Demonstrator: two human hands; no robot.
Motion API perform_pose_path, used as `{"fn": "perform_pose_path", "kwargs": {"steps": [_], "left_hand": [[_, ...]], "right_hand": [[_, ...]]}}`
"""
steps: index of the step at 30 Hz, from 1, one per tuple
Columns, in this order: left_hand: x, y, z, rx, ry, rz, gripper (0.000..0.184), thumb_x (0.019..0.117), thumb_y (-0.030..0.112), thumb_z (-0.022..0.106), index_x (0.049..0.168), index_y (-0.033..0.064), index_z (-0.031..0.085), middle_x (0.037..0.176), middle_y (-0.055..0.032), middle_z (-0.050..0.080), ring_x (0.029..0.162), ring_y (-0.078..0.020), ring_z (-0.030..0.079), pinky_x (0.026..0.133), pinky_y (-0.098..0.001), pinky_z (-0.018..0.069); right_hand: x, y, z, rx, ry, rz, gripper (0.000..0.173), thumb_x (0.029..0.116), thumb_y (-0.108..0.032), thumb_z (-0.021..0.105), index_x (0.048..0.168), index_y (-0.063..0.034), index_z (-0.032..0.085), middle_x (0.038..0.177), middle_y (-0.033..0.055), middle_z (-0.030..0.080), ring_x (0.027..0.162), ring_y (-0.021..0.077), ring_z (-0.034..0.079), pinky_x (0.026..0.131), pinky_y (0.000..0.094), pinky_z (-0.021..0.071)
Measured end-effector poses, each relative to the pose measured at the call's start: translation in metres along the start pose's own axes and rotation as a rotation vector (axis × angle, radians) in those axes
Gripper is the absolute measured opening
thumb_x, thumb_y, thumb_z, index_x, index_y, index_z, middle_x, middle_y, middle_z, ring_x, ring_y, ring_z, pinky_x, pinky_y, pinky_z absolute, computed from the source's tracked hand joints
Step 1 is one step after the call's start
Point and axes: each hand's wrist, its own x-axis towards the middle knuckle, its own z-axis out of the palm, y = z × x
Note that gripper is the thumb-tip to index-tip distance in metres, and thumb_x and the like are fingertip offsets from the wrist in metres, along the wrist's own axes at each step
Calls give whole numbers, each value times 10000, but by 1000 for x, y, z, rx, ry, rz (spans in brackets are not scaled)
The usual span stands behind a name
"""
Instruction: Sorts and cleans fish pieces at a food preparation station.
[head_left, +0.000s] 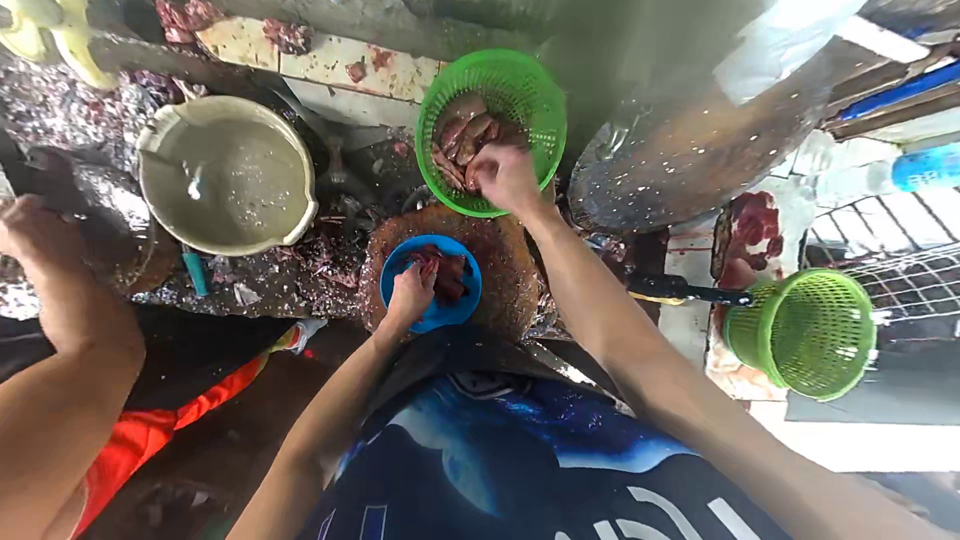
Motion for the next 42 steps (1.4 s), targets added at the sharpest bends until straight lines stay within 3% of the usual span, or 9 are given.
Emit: {"fn": "perform_pose_path", "kwargs": {"steps": [4, 9, 15, 20, 23, 26, 30, 37, 42], "left_hand": [[-6, -5, -1, -56, 21, -43, 453, 959, 400, 728, 1180, 12, 650, 933, -220, 698, 841, -383, 702, 774, -600, 573], [1, -14, 18, -48, 36, -33, 503, 907, 314, 783, 1271, 25, 591, 952, -188, 711, 833, -336, 722, 762, -547, 604], [6, -11, 20, -26, -1, -4, 548, 894, 282, 767, 1336, 20, 577, 1086, -179, 718, 1017, -310, 712, 935, -512, 569], [5, -15, 12, 3, -88, 2, 505, 902, 312, 756, 1301, 37, 612, 1106, -167, 716, 1030, -300, 706, 949, -507, 561], [4, -15, 2, 7, -115, 13, 463, 919, 325, 738, 1266, 36, 636, 1097, -165, 715, 1020, -296, 702, 942, -502, 556], [5, -15, -3, -31, -83, 39, 447, 939, 325, 717, 1271, 38, 634, 1087, -152, 727, 1004, -271, 717, 932, -479, 571], [4, -15, -17, -79, -12, 89, 429, 959, 335, 694, 1274, 50, 637, 1049, -133, 739, 964, -240, 728, 902, -455, 586], [5, -28, -30, -184, 181, 113, 362, 951, 330, 717, 1182, 57, 659, 931, -79, 736, 829, -176, 722, 801, -408, 610], [5, -20, -42, -195, 170, 115, 365, 956, 335, 720, 1200, 68, 667, 925, -90, 730, 819, -188, 715, 788, -426, 607]], "right_hand": [[-67, -14, 65, -113, -444, -97, 399, 949, -304, 707, 1318, -154, 676, 1269, 145, 670, 1118, 330, 678, 940, 585, 562], [-129, -4, 114, -272, -221, -71, 249, 974, -207, 639, 1204, -133, 699, 1284, 169, 594, 928, 338, 701, 707, 520, 620], [-145, 0, 122, -245, -365, -68, 650, 992, -109, 513, 1610, -250, 367, 1671, 114, 318, 1166, 370, 666, 859, 540, 603], [-135, -31, 84, -300, -720, 71, 448, 936, -163, 599, 1375, -76, 574, 1301, 240, 609, 1105, 445, 651, 872, 647, 536], [-92, -43, 49, -233, -475, 86, 318, 1038, -263, 525, 1262, -96, 678, 1182, 201, 698, 1104, 403, 679, 897, 634, 547], [6, -28, 25, -368, -13, -63, 383, 1016, -204, 544, 1387, -223, 635, 1402, 92, 623, 1276, 333, 602, 992, 579, 536], [112, 2, 3, -500, -119, -150, 760, 800, -231, 821, 1496, -238, 516, 1564, 144, 451, 1461, 444, 359, 1084, 746, 346], [138, 18, -3, -448, -368, -199, 483, 899, -204, 714, 1356, -101, 597, 1238, 213, 672, 1174, 416, 647, 981, 633, 519], [116, 9, -33, -318, -255, -190, 297, 985, -138, 635, 1270, -55, 622, 1192, 212, 682, 1140, 397, 665, 1004, 586, 524]]}}
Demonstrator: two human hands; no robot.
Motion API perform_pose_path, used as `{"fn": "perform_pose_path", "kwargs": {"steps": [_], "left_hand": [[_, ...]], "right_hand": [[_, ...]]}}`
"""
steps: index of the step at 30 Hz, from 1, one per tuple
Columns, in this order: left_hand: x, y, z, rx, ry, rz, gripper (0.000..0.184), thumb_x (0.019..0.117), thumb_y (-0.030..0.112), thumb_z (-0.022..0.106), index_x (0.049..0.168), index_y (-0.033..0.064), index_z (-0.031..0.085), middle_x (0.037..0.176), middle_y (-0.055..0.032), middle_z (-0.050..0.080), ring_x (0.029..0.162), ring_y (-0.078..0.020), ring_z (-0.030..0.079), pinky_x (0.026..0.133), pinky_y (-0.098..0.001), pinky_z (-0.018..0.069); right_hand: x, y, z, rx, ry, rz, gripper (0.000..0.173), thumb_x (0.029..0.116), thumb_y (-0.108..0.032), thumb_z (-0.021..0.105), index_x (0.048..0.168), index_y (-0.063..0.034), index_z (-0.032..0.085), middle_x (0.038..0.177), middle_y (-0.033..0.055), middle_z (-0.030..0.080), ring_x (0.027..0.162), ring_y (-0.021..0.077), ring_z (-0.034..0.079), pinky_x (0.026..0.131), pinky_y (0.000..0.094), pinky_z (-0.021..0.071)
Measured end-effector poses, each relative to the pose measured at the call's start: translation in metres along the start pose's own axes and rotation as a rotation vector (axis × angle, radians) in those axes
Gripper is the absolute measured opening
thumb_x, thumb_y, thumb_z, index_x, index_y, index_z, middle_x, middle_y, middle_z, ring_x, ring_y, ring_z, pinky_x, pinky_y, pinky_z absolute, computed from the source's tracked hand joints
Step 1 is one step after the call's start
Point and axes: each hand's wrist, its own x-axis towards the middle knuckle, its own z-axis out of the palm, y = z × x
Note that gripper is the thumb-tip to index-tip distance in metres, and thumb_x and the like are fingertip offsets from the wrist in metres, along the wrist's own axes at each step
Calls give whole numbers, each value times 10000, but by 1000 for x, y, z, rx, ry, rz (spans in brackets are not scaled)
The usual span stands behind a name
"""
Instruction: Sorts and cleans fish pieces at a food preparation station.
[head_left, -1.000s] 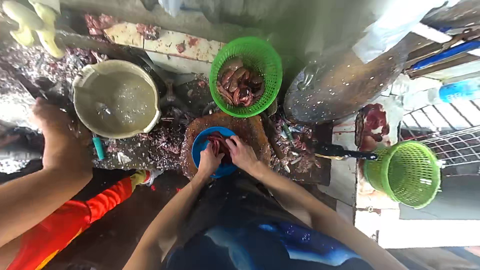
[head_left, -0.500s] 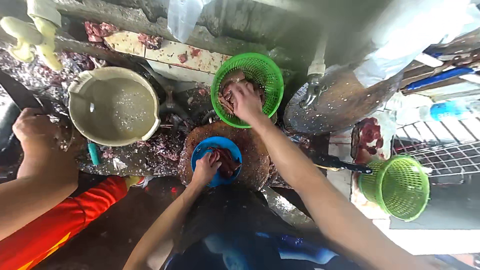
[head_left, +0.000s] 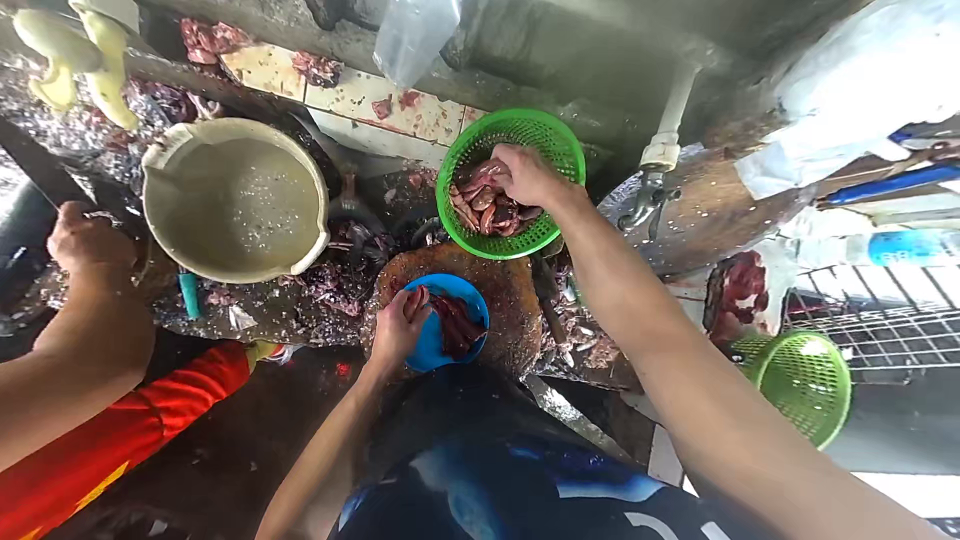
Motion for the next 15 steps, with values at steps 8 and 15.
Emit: {"fn": "perform_pose_path", "kwargs": {"steps": [8, 15], "left_hand": [[13, 31, -22, -63, 59, 56, 361, 972, 308, 727, 1238, 80, 640, 927, -141, 725, 711, -263, 717, 654, -518, 621], [56, 103, -21, -176, 3, 191, 368, 960, 331, 722, 1193, 56, 650, 919, -97, 740, 720, -203, 706, 698, -442, 610]], "right_hand": [[-83, -44, -78, 114, 199, 240, 339, 986, -178, 609, 1305, -64, 628, 1219, 217, 674, 1172, 385, 648, 1007, 608, 506], [-138, -59, -108, 145, 286, 360, 306, 957, -189, 611, 1231, -62, 663, 1181, 202, 684, 1134, 373, 658, 953, 627, 518]]}}
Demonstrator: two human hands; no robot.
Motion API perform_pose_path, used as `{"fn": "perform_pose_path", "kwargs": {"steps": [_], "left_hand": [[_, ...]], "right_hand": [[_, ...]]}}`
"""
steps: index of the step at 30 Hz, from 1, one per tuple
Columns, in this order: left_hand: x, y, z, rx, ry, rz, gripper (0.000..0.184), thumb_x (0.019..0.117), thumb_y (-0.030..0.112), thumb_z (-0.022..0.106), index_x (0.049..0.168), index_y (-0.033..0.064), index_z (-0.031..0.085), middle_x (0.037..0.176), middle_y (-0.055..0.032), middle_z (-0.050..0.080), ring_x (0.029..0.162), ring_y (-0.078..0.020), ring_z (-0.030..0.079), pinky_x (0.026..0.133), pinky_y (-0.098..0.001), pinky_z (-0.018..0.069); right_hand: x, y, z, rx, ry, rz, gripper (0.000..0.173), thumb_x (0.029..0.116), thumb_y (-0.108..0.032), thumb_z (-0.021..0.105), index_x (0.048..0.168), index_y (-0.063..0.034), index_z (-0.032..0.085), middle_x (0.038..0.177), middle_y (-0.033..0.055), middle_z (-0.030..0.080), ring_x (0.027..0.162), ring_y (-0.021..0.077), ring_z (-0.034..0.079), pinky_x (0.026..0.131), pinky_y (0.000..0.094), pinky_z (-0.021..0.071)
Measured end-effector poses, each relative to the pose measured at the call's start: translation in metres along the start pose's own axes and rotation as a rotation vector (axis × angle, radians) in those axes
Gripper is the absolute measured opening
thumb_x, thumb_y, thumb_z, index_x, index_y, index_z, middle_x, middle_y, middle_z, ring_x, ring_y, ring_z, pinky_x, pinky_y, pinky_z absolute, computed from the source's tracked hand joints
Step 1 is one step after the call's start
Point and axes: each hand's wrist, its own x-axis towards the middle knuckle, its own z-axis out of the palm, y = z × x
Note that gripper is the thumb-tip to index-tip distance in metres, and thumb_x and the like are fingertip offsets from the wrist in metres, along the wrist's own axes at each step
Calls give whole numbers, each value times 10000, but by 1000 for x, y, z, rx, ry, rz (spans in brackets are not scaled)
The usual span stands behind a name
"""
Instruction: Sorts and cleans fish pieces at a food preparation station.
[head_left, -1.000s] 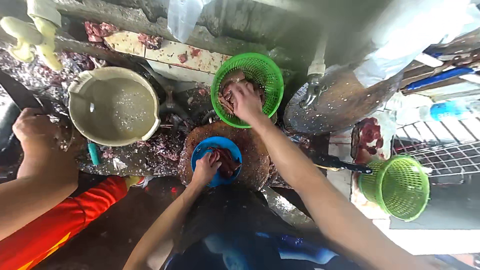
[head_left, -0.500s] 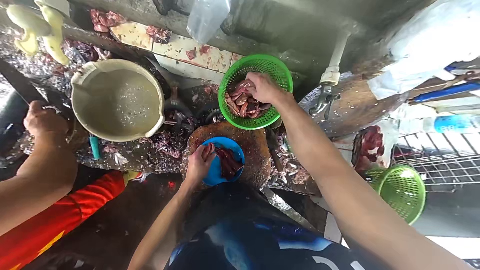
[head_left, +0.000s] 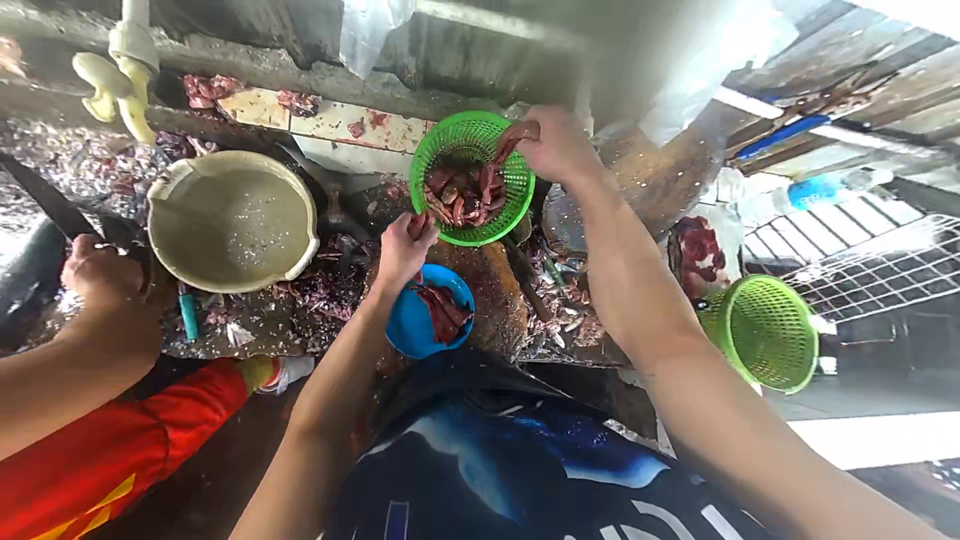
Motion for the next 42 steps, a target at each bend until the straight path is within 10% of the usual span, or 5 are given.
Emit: {"fn": "perform_pose_path", "kwargs": {"steps": [7, 12, 27, 36, 42], "left_hand": [[80, 69, 44, 179, -81, 450, 1142, 728, 429, 910, 1612, 99, 265, 1567, -209, 418, 1445, -419, 392, 1142, -639, 387], [55, 95, 50, 111, -291, 665, 304, 1051, 242, 587, 1237, 4, 619, 967, -97, 711, 854, -170, 704, 835, -394, 598], [-94, -102, -111, 395, 28, 106, 344, 1077, 273, 517, 1279, 17, 627, 1095, -202, 710, 1006, -327, 708, 935, -581, 550], [-138, -112, -99, 305, 143, 12, 296, 1079, 267, 522, 1147, -1, 626, 876, -152, 675, 774, -264, 670, 761, -515, 561], [-155, -113, -87, 313, 140, 30, 270, 1079, 268, 539, 1153, 25, 630, 873, -124, 681, 791, -237, 675, 779, -491, 568]], "right_hand": [[-61, -20, -50, 37, 28, -16, 295, 1003, -258, 595, 1203, -50, 658, 1096, 188, 687, 961, 326, 699, 872, 584, 561], [-88, -14, -53, 106, 25, -71, 315, 1020, -345, 591, 1120, -58, 672, 947, 138, 671, 785, 259, 679, 748, 527, 578], [-186, 16, 106, 262, -343, 1, 271, 1017, -276, 639, 1056, -11, 680, 871, 167, 678, 773, 302, 678, 749, 551, 562], [-163, 32, 227, 28, -362, 88, 693, 872, -354, 802, 1447, -71, 541, 1384, 252, 592, 1261, 453, 587, 1008, 678, 486], [-183, 41, 255, 23, -108, 34, 448, 959, -265, 692, 1398, -201, 632, 1403, 107, 624, 1301, 356, 585, 991, 595, 534]]}}
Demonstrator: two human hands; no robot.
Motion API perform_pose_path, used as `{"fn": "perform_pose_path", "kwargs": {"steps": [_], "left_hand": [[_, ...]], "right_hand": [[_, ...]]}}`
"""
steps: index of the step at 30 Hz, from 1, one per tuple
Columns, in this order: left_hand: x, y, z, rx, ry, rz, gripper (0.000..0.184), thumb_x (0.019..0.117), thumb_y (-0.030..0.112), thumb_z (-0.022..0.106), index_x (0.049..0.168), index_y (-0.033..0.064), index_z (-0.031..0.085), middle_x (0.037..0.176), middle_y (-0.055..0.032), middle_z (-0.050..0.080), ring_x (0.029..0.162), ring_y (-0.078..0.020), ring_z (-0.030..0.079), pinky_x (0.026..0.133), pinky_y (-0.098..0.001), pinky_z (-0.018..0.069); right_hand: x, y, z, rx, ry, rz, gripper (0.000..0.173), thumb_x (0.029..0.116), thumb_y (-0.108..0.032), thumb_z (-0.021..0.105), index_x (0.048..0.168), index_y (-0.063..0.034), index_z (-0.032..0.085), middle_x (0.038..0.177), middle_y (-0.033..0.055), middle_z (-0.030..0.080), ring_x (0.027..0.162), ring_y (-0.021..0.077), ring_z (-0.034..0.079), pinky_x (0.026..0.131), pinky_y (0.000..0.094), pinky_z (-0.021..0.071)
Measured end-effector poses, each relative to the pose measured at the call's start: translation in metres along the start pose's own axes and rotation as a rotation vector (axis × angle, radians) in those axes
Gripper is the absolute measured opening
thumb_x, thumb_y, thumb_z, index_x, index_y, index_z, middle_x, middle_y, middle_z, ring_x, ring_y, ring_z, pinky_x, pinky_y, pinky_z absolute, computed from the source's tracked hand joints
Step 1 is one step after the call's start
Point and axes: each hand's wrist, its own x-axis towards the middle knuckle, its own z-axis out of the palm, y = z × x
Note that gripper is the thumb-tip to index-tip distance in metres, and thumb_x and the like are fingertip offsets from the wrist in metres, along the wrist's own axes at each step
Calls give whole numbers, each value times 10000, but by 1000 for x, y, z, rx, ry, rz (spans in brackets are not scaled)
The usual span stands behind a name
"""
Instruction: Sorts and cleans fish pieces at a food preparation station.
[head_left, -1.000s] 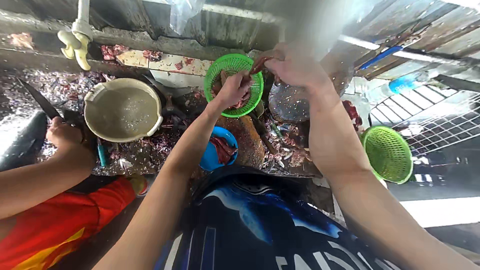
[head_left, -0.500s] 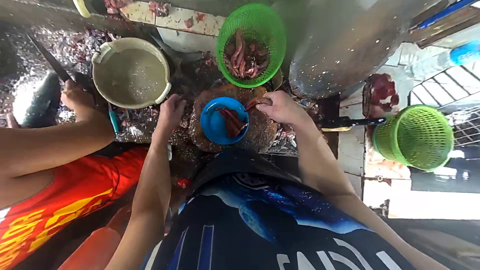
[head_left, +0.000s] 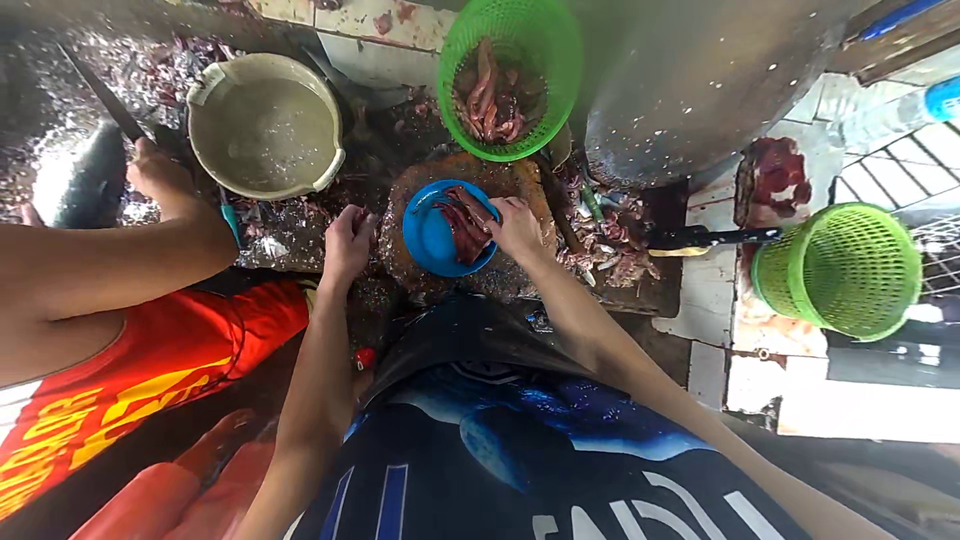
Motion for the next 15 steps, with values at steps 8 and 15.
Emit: {"fn": "perform_pose_path", "kwargs": {"steps": [8, 15], "left_hand": [[-18, 13, 7, -3, -8, -43, 307, 1091, 324, 510, 1234, 79, 628, 910, -156, 689, 758, -295, 674, 707, -551, 570], [5, 41, 24, -257, -53, -106, 279, 1101, 282, 494, 1158, 57, 649, 800, -98, 657, 635, -194, 623, 610, -406, 561]], "right_hand": [[6, 9, 26, -46, 96, -211, 308, 1037, -271, 557, 1299, -259, 718, 1375, -66, 668, 1360, 258, 527, 1085, 595, 409], [61, 8, -44, 145, 198, -3, 329, 1028, -335, 581, 1309, -220, 706, 1264, 85, 720, 1241, 322, 641, 1029, 564, 517]]}}
